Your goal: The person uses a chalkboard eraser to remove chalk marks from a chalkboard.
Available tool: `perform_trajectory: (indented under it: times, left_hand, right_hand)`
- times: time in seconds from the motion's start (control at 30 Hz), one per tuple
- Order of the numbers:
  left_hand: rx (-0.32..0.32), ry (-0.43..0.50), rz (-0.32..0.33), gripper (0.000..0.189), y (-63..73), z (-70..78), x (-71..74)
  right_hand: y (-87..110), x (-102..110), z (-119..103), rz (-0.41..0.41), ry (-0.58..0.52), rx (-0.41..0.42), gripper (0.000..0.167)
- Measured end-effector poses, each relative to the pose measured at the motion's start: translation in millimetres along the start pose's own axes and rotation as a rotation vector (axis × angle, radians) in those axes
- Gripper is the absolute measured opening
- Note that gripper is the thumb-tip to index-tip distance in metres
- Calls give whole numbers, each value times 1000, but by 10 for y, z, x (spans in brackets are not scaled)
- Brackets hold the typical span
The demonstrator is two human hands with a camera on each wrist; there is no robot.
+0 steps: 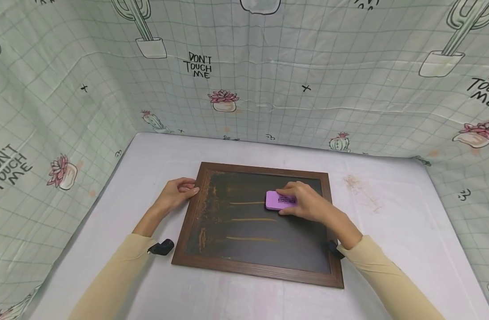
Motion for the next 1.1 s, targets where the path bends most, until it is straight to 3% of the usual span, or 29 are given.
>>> perform_trajectory:
  times: [1.1]
  left_hand:
    - [-9,14,13,40,-29,-42,-13]
  right_hand:
    - [-452,-273,-253,-63,-28,41,56]
Point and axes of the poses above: each hand's wrist, its own y-axis away from the middle knuckle, its own x-axis out of the back of the hand, z = x × y, the point moved 3 cm from there along -y, towards the middle knuckle, and after that the axes turned 1 degree about x, right-handed, at the moved point
